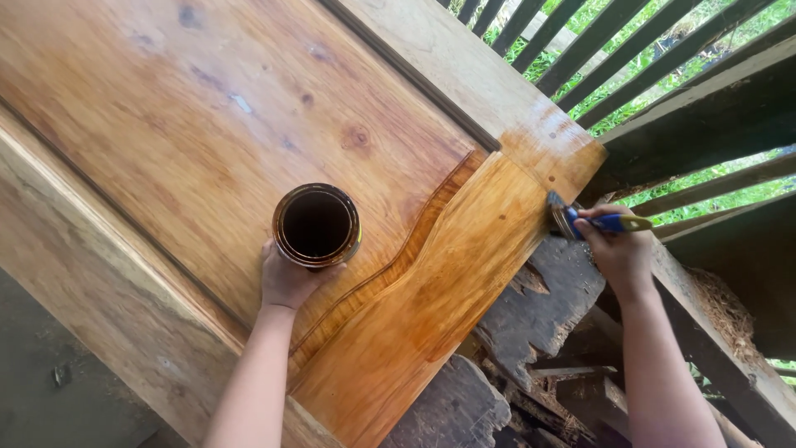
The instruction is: Apply wood stain to a wooden door using a paintbrush and a can of stain.
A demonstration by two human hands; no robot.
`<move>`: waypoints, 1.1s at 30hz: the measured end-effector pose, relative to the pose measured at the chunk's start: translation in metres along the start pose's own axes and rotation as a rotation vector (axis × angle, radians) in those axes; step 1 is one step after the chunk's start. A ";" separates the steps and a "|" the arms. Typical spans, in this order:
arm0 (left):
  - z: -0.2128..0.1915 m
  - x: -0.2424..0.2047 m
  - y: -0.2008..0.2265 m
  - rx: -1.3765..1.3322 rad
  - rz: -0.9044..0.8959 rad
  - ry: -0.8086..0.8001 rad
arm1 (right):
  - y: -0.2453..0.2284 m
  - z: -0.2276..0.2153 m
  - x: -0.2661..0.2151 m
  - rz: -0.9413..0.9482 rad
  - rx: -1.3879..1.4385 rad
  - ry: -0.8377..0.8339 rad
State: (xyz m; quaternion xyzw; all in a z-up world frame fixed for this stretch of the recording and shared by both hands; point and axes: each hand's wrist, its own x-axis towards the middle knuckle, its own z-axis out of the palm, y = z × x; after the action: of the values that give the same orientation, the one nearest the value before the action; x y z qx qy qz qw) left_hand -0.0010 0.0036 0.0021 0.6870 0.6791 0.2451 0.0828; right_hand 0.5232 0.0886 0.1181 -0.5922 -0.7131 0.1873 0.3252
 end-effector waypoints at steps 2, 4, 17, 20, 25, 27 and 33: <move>0.004 -0.001 -0.002 0.029 -0.022 -0.006 | -0.008 -0.017 0.002 0.046 0.093 0.020; 0.003 0.000 -0.001 0.060 -0.037 -0.014 | -0.006 -0.023 0.009 0.095 0.187 0.046; 0.005 -0.001 -0.002 0.055 -0.021 0.001 | 0.050 -0.016 0.099 -0.177 0.079 0.234; 0.002 0.000 0.002 0.042 -0.048 -0.028 | 0.051 -0.015 0.111 -0.232 0.017 0.217; 0.002 0.002 0.002 0.013 -0.043 -0.011 | 0.070 -0.019 0.082 -0.156 -0.056 0.198; 0.001 0.000 0.000 0.019 -0.043 -0.011 | 0.083 -0.027 0.068 -0.104 -0.163 0.212; 0.000 0.001 0.003 -0.002 -0.054 0.013 | 0.079 -0.025 0.080 -0.202 -0.054 0.257</move>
State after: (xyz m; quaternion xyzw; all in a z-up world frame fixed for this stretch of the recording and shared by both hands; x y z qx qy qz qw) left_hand 0.0018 0.0048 0.0038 0.6668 0.6975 0.2480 0.0855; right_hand 0.5905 0.1808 0.1037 -0.5452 -0.7262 0.0571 0.4149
